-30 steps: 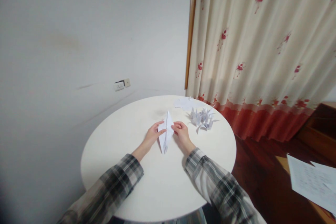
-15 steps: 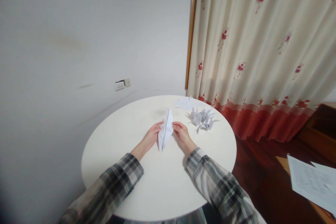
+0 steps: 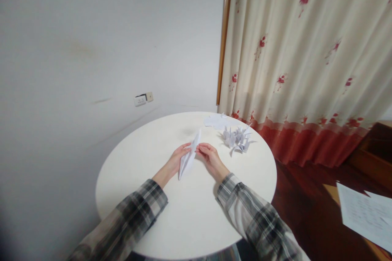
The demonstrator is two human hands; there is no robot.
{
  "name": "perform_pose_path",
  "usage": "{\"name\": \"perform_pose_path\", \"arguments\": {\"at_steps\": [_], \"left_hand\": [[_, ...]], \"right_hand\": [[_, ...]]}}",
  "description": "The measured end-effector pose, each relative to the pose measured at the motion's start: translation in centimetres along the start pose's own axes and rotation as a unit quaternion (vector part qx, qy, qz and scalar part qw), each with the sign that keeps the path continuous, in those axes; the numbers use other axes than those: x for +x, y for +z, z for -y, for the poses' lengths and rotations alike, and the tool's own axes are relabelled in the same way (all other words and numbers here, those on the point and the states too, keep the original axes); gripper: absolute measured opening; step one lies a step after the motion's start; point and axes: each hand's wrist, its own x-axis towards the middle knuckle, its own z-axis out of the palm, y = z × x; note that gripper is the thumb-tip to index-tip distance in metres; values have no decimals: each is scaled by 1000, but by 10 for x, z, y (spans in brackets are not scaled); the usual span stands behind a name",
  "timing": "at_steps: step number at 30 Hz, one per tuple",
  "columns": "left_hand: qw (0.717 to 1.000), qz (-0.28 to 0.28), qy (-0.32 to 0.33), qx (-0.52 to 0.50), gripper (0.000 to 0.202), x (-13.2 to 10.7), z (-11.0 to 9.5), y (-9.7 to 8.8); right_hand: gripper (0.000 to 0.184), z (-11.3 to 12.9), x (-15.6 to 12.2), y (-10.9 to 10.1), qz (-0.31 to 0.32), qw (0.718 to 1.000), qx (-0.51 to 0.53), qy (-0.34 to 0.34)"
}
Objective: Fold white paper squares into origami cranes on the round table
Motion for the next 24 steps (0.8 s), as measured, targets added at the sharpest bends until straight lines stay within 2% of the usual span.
{"name": "perform_pose_path", "arguments": {"at_steps": [6, 8, 12, 15, 18, 24], "left_hand": [[1000, -21, -4, -17, 28, 4, 2, -4], [999, -17, -19, -24, 27, 6, 4, -5], [999, -23, -3, -32, 25, 9, 6, -4], [999, -15, -18, -36, 25, 8, 7, -2], [1000, -3, -28, -9, 26, 5, 8, -1], [991, -28, 49, 123, 19, 2, 6, -3]], "right_hand": [[18, -2, 4, -5, -71, 997, -9, 8], [19, -3, 4, -5, -59, 998, -14, 8], [20, -3, 1, 1, 8, 999, -52, 12], [22, -3, -3, 6, 26, 994, -96, 35], [20, -4, -3, 6, 22, 993, -110, 42], [15, -6, 1, 4, -39, 993, -107, -8]]}}
